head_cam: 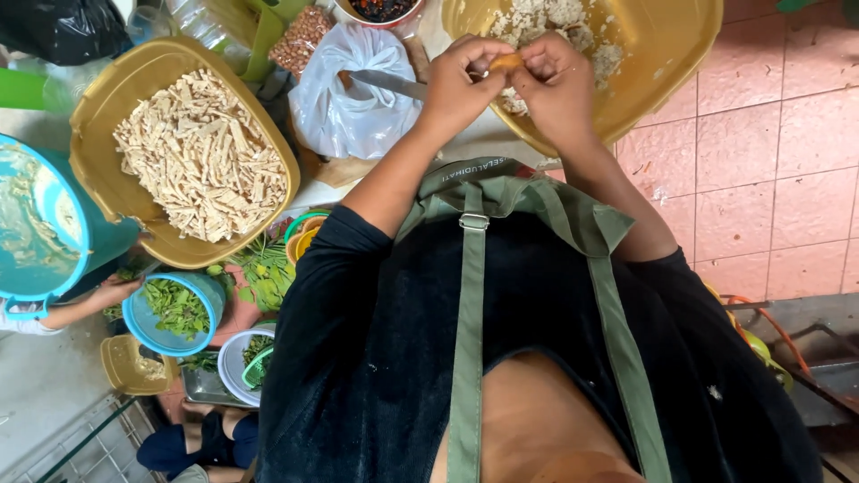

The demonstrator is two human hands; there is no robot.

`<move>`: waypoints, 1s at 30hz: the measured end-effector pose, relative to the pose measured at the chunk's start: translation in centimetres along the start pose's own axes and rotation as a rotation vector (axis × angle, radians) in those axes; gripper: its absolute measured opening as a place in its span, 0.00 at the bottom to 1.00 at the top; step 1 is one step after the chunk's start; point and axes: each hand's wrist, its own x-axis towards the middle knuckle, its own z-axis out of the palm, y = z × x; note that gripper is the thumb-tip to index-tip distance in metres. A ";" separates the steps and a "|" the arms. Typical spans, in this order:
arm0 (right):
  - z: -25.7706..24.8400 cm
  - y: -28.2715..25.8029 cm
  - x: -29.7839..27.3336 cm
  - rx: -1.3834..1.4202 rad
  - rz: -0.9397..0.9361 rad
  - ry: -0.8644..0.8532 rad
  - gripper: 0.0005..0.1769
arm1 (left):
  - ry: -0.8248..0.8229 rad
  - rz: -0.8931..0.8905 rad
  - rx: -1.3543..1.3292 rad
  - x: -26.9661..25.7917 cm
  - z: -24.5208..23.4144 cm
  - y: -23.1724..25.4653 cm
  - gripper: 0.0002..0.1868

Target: Preparing and stuffing food items, likely tofu or dough, in a kitchen environment.

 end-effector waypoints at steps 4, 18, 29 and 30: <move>-1.6 -0.5 0.1 -0.105 -0.054 0.024 0.09 | -0.038 -0.031 -0.021 0.4 1.0 -0.1 0.16; -5.2 -0.6 0.7 -0.058 -0.057 -0.016 0.10 | -0.017 -0.046 -0.055 1.1 4.6 0.8 0.22; -5.2 -0.3 1.6 -0.040 -0.056 -0.010 0.10 | 0.080 0.034 0.102 3.1 5.8 0.1 0.18; -5.2 -0.6 1.9 -0.021 -0.056 -0.012 0.10 | 0.087 0.044 0.084 3.2 5.8 0.2 0.18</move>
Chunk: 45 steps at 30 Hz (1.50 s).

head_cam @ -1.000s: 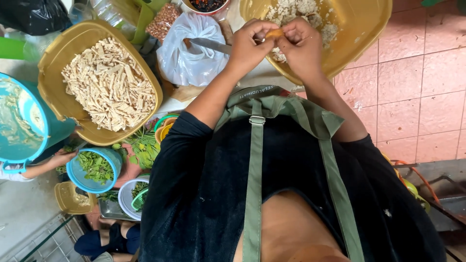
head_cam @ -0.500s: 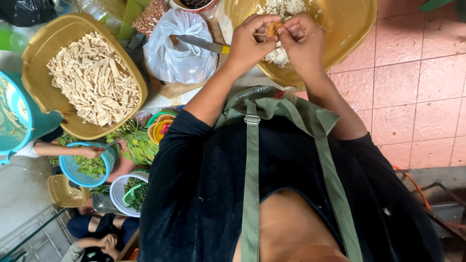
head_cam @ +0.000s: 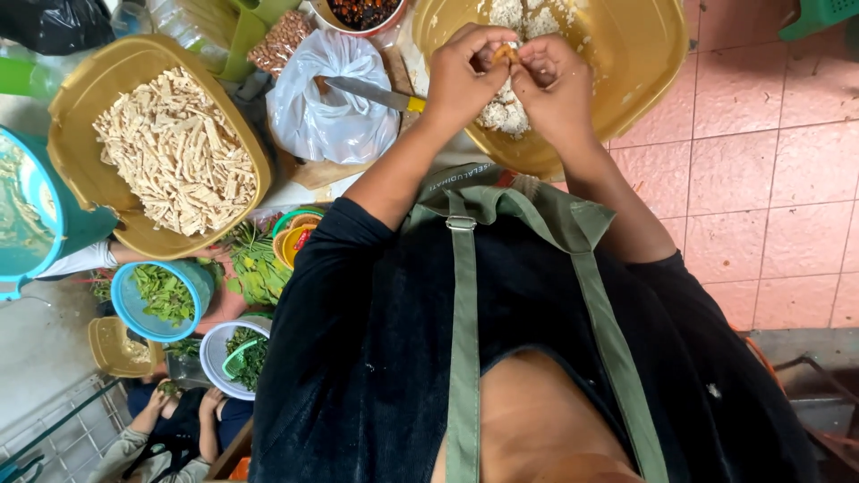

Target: Preparing and stuffing food items, likely tofu or dough, in a kitchen environment.

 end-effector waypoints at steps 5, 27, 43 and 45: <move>-0.1 0.8 0.4 -0.023 0.036 0.027 0.10 | -0.001 -0.010 -0.025 0.1 0.2 -0.2 0.15; 1.0 -2.2 -0.2 -0.429 -0.378 0.142 0.12 | 0.030 0.111 0.324 -1.0 1.7 -0.1 0.23; -0.6 2.3 0.3 -0.235 -0.240 0.005 0.17 | 0.047 -0.747 -0.867 -1.7 1.6 -6.1 0.20; 0.1 1.4 0.3 -0.289 -0.140 0.012 0.20 | 0.063 -0.758 -0.915 -1.8 1.4 -6.0 0.17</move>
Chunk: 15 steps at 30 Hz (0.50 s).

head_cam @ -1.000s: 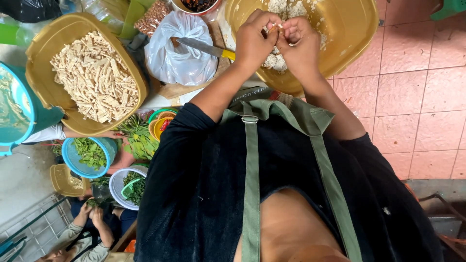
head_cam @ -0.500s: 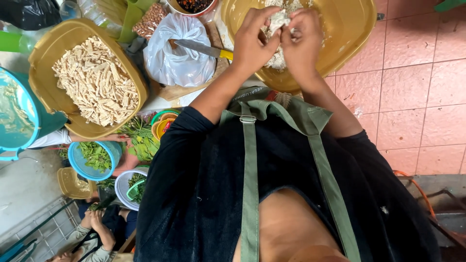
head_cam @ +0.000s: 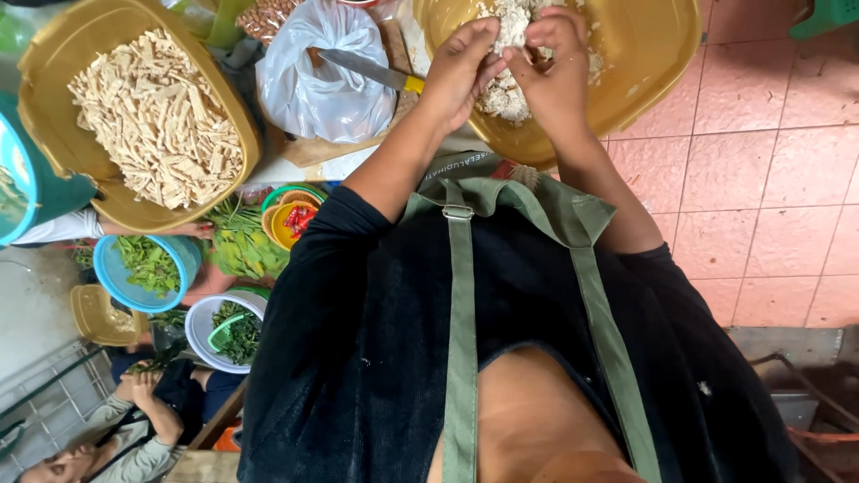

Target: Preparing and stuffing food items, likely tofu or dough, in a kitchen environment.

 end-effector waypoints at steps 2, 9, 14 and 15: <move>0.2 0.4 0.4 0.086 0.067 -0.004 0.21 | 0.003 0.014 -0.009 0.7 -0.7 -0.5 0.16; 0.3 3.4 -0.2 0.264 0.099 -0.072 0.11 | 0.020 0.018 0.030 0.6 -1.3 -1.1 0.11; -0.5 3.6 -0.1 0.166 0.097 -0.274 0.07 | -0.008 0.024 0.000 1.2 -2.3 -1.6 0.08; -0.6 4.1 -0.2 0.146 0.086 -0.338 0.07 | -0.005 0.015 -0.009 1.2 -2.5 -1.6 0.07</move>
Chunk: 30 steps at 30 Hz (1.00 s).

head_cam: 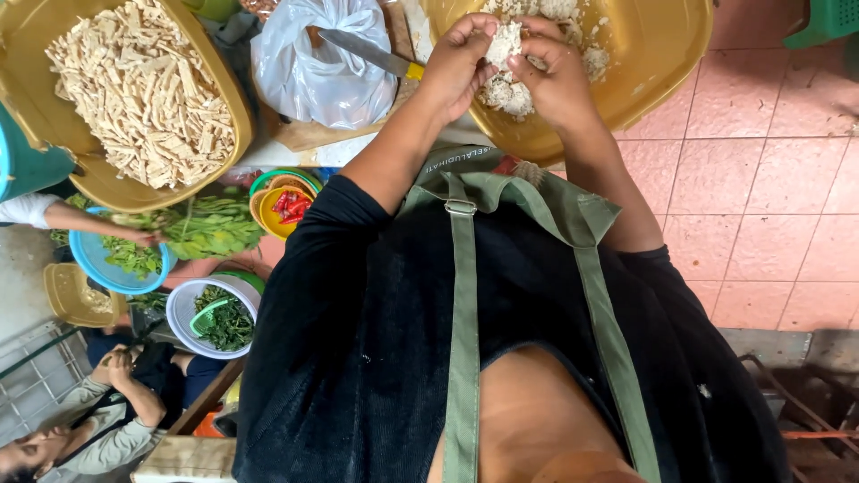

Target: Preparing and stuffing food items, likely tofu or dough, in a kitchen environment.

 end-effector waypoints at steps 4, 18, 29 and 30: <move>-0.1 -1.2 0.4 -0.119 -0.006 -0.048 0.05 | 0.027 -0.007 0.063 -0.3 0.6 0.3 0.06; 0.8 -3.9 0.9 -0.538 -0.161 -0.097 0.09 | 0.092 0.034 0.116 0.3 0.3 0.2 0.13; -2.0 2.6 6.4 -0.437 0.420 -0.111 0.09 | 0.214 0.112 -0.096 3.7 -2.7 0.8 0.06; -1.7 4.1 6.5 -0.525 0.326 -0.158 0.10 | 0.243 0.133 -0.057 3.6 -2.4 1.1 0.05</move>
